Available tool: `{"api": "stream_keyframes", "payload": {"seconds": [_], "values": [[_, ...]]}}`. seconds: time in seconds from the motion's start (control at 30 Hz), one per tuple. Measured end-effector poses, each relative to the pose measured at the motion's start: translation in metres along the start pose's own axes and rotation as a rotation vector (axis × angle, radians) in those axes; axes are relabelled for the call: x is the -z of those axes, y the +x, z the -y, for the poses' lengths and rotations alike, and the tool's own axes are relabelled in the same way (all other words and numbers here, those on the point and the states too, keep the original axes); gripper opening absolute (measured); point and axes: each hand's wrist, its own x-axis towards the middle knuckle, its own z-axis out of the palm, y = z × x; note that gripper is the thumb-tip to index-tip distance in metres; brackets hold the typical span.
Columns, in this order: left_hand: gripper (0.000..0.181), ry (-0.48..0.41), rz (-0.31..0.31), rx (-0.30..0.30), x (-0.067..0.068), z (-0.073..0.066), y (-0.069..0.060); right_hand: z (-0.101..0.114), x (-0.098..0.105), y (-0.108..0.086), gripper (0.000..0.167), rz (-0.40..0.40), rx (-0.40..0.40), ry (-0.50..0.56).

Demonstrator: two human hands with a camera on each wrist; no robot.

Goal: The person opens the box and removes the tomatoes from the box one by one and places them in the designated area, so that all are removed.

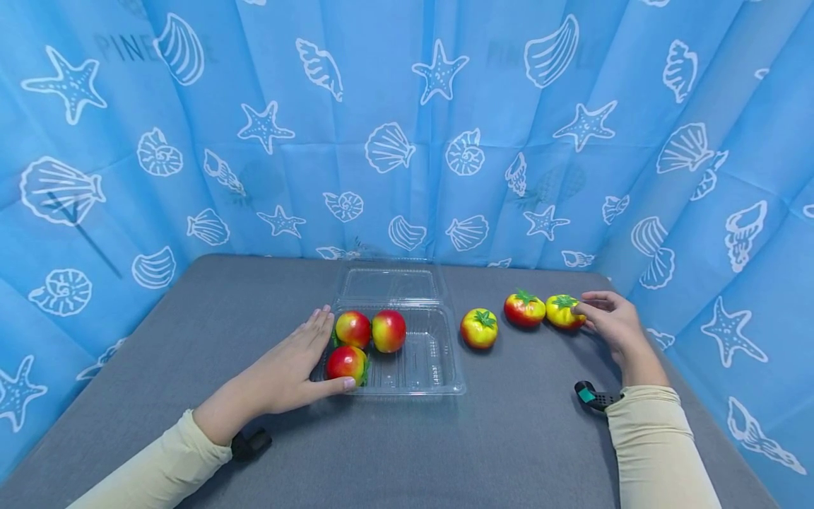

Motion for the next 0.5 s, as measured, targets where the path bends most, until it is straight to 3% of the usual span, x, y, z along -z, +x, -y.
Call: {"api": "stream_keyframes", "payload": {"seconds": [0.23, 0.5], "values": [[0.122, -0.002, 0.002, 0.003, -0.0004, -0.0003, -0.0006, -0.0001, 0.0006, -0.0006, 0.042, -0.048, -0.004, -0.051], [0.122, -0.002, 0.000, -0.001, -0.0002, -0.0003, -0.0002, 0.0027, 0.0007, -0.0016, 0.024, -0.122, 0.000, -0.024]]}}
